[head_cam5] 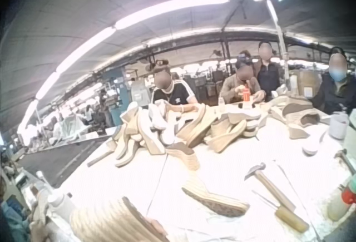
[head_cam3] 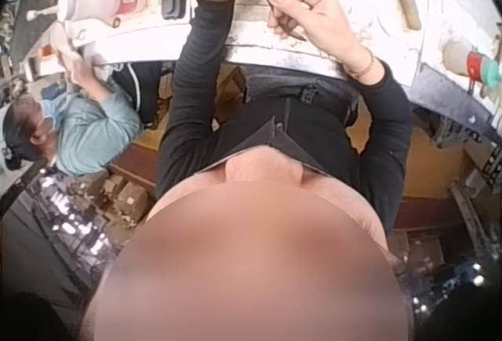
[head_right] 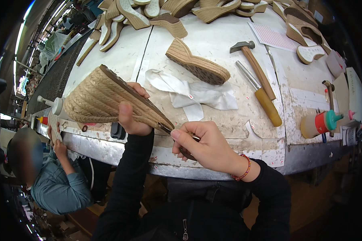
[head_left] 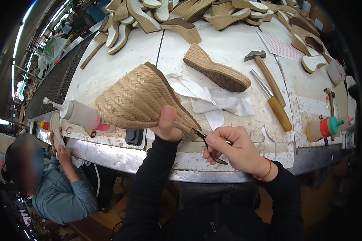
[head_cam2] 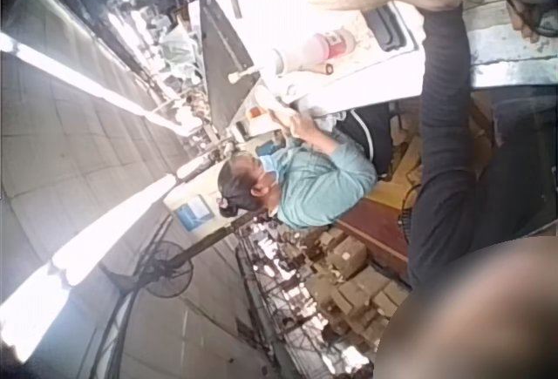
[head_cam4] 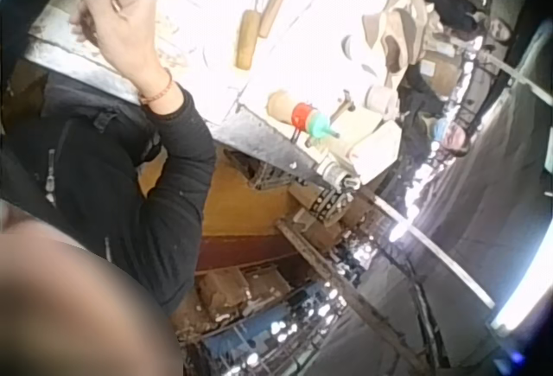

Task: The person wipes the surface of a woven wedge shoe sole with a white cloth, then uses a metal tool to press and smooth the edges. The wedge is turned and repositioned repeatedly to access different areas. Another worker is visible across the table performing a similar task.

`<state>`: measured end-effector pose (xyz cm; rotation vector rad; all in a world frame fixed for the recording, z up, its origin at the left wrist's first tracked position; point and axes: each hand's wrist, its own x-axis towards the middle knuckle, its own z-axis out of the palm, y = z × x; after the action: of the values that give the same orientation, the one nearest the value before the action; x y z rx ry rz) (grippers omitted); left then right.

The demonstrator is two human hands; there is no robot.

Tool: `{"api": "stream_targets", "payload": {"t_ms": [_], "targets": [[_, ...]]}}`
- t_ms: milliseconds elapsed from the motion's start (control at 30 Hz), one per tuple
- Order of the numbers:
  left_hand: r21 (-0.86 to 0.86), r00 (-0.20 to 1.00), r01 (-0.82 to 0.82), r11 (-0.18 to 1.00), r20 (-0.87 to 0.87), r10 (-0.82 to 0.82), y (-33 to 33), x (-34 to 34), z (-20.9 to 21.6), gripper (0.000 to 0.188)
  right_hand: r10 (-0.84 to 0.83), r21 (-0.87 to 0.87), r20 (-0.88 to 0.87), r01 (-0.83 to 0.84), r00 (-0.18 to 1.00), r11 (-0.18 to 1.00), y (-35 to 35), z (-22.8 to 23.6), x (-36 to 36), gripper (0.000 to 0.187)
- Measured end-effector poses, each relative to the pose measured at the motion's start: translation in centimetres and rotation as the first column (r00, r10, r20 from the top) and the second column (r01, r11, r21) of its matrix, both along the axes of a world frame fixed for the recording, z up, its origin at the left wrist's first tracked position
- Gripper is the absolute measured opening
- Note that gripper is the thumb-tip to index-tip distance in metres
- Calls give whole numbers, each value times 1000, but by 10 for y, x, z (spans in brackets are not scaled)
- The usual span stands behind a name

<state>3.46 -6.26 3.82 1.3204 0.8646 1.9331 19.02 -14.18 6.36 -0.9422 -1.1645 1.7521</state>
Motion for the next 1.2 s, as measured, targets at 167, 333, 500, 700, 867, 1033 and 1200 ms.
{"api": "stream_targets", "payload": {"t_ms": [167,333,500,700,867,1033,1200], "targets": [[17,998,-62,998,-16,63,5,-2,-10,51,-110,257,189,59,976,965,-1,-3,0,28],[29,998,-69,997,0,69,4,3,-4,46,-230,480,341,41,912,876,-1,0,1,21],[10,999,-34,999,-1,34,1,5,1,41,-269,575,514,-95,814,813,0,12,7,15],[-11,999,-7,1000,-33,7,-6,11,4,42,-325,660,561,-174,761,731,4,13,14,15],[-18,1000,-16,1000,14,16,-1,6,-3,44,-196,560,489,-133,850,818,6,8,15,21],[3,990,2,1000,140,-3,7,2,-14,47,-59,349,288,-48,956,936,5,5,9,28],[-18,988,51,999,146,-48,5,1,-12,46,-11,279,218,-51,976,959,6,2,7,30]]}}
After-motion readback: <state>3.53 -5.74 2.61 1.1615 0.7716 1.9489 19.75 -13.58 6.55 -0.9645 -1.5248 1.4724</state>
